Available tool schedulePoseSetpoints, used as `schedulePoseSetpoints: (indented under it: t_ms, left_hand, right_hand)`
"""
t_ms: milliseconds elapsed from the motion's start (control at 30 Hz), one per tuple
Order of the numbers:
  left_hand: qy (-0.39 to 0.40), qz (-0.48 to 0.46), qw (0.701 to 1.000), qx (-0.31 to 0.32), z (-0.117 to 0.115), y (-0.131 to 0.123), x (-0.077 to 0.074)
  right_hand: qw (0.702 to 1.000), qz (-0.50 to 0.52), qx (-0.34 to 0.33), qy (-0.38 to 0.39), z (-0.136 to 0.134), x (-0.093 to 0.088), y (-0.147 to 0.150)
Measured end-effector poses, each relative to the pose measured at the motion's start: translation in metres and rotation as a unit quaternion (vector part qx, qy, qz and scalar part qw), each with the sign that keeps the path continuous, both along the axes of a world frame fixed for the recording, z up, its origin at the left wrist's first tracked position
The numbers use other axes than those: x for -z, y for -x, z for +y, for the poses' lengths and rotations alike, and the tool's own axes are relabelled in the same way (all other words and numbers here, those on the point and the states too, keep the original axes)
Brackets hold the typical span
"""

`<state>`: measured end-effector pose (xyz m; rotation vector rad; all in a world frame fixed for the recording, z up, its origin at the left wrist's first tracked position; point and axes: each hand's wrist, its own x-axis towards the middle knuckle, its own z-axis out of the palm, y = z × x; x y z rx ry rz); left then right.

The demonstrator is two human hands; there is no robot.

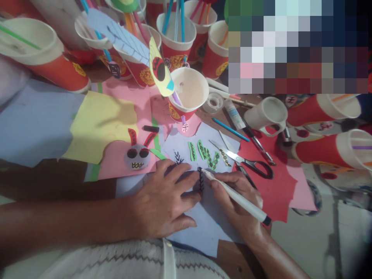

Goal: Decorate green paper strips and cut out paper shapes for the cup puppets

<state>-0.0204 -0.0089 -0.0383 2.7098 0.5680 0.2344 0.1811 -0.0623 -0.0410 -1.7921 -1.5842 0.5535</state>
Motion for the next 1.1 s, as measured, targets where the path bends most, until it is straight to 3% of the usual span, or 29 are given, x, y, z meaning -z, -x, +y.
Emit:
schedulePoseSetpoints:
  t_ms: [333, 700, 933, 1100]
  left_hand:
    - [0.011, 0.0, 1.0, 0.001, 0.0, 0.0, 0.0]
    - [0.007, -0.011, 1.0, -0.015, -0.003, -0.001, 0.003]
    - [0.015, -0.024, 0.999, -0.018, -0.003, 0.0, 0.002]
    - [0.011, -0.035, 0.999, -0.037, -0.004, 0.0, 0.001]
  right_hand:
    - [0.999, -0.032, -0.016, 0.005, -0.001, 0.0, -0.002]
    - [0.997, 0.05, 0.063, 0.001, -0.007, 0.002, -0.001]
    - [0.992, 0.1, 0.027, -0.067, -0.012, 0.014, -0.005]
    - [0.983, 0.124, -0.066, -0.116, -0.011, 0.019, -0.011]
